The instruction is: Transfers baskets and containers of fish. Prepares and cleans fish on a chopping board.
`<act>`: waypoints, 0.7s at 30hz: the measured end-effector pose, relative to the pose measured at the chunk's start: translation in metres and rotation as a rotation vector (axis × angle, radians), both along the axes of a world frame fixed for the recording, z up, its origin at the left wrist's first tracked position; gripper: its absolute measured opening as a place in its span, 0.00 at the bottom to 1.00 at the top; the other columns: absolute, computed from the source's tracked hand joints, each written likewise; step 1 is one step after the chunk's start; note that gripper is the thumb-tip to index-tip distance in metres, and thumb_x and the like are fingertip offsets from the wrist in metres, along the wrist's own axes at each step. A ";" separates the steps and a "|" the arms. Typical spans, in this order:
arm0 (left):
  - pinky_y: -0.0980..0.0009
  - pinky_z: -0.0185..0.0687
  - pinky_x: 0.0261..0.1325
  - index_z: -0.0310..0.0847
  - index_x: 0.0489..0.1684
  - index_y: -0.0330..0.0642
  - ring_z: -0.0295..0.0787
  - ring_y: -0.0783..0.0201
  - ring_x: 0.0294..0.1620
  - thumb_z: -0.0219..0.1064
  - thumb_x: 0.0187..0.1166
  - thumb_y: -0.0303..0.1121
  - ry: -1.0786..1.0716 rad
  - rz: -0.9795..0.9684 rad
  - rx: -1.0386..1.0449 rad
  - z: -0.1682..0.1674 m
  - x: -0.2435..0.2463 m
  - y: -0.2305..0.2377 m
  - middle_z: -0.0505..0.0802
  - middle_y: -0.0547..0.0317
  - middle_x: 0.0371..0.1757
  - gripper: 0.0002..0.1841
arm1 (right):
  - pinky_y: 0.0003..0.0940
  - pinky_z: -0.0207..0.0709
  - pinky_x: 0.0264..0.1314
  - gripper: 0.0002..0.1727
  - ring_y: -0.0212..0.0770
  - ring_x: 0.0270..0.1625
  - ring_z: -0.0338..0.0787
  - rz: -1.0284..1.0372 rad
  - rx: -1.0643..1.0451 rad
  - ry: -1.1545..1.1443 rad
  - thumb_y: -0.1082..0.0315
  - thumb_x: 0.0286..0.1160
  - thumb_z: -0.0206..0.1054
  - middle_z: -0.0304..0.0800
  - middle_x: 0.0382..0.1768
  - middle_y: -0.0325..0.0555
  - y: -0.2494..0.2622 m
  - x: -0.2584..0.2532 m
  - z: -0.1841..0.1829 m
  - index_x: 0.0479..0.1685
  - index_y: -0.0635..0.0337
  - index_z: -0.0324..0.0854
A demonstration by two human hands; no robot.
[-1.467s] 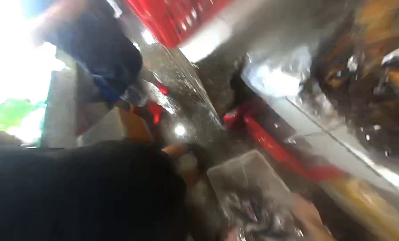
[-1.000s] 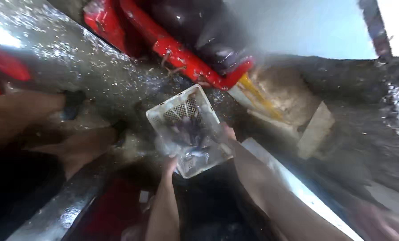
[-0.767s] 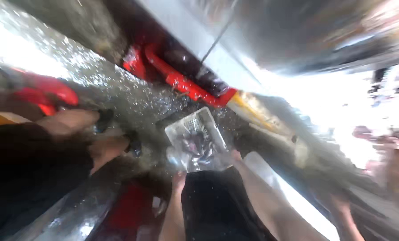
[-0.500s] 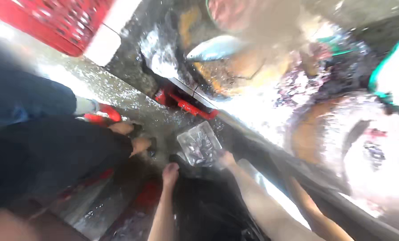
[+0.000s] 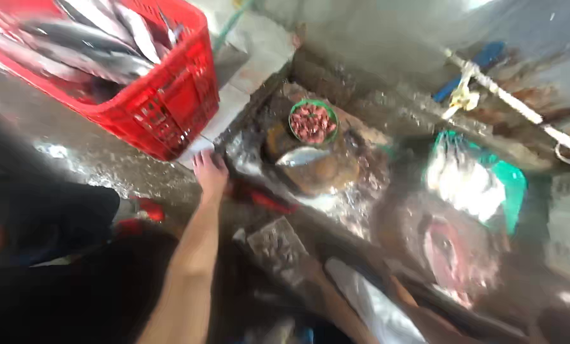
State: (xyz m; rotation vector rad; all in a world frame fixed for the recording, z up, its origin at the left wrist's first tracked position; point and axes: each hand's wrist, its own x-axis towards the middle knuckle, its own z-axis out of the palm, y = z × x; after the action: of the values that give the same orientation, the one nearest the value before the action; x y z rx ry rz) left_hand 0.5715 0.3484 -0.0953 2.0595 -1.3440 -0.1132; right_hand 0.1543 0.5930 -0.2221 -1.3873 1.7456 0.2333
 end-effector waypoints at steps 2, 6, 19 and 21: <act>0.34 0.61 0.84 0.78 0.75 0.43 0.69 0.31 0.83 0.59 0.85 0.42 -0.201 -0.223 0.150 0.001 0.028 -0.024 0.80 0.34 0.78 0.23 | 0.60 0.83 0.71 0.27 0.58 0.64 0.91 -0.201 0.171 -0.086 0.52 0.88 0.61 0.88 0.65 0.63 0.002 0.011 -0.001 0.73 0.63 0.80; 0.26 0.57 0.83 0.59 0.92 0.51 0.51 0.28 0.92 0.75 0.72 0.36 -0.384 -0.555 0.552 -0.001 0.074 -0.052 0.58 0.36 0.93 0.43 | 0.52 0.87 0.67 0.24 0.51 0.60 0.94 -0.354 0.132 -0.135 0.56 0.88 0.60 0.89 0.64 0.58 0.007 0.017 0.033 0.75 0.62 0.78; 0.30 0.37 0.90 0.50 0.95 0.69 0.44 0.39 0.96 0.84 0.58 0.39 -0.393 -0.516 0.494 -0.041 0.106 -0.038 0.51 0.51 0.97 0.57 | 0.61 0.85 0.66 0.26 0.58 0.60 0.93 -0.467 0.325 -0.012 0.53 0.87 0.61 0.89 0.63 0.62 0.117 -0.025 0.032 0.74 0.62 0.78; 0.30 0.38 0.90 0.50 0.95 0.70 0.45 0.39 0.96 0.84 0.58 0.39 -0.403 -0.504 0.491 -0.041 0.106 -0.041 0.52 0.51 0.97 0.57 | 0.60 0.86 0.65 0.26 0.58 0.58 0.94 -0.456 0.336 -0.027 0.52 0.87 0.61 0.91 0.61 0.62 0.114 -0.022 0.024 0.73 0.62 0.79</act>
State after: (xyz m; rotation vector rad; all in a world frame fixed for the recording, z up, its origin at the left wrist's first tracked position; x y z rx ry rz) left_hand 0.6777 0.3070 -0.1365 2.1480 -2.2569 -0.2819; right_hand 0.1323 0.7067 -0.1982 -0.7286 1.8478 0.2400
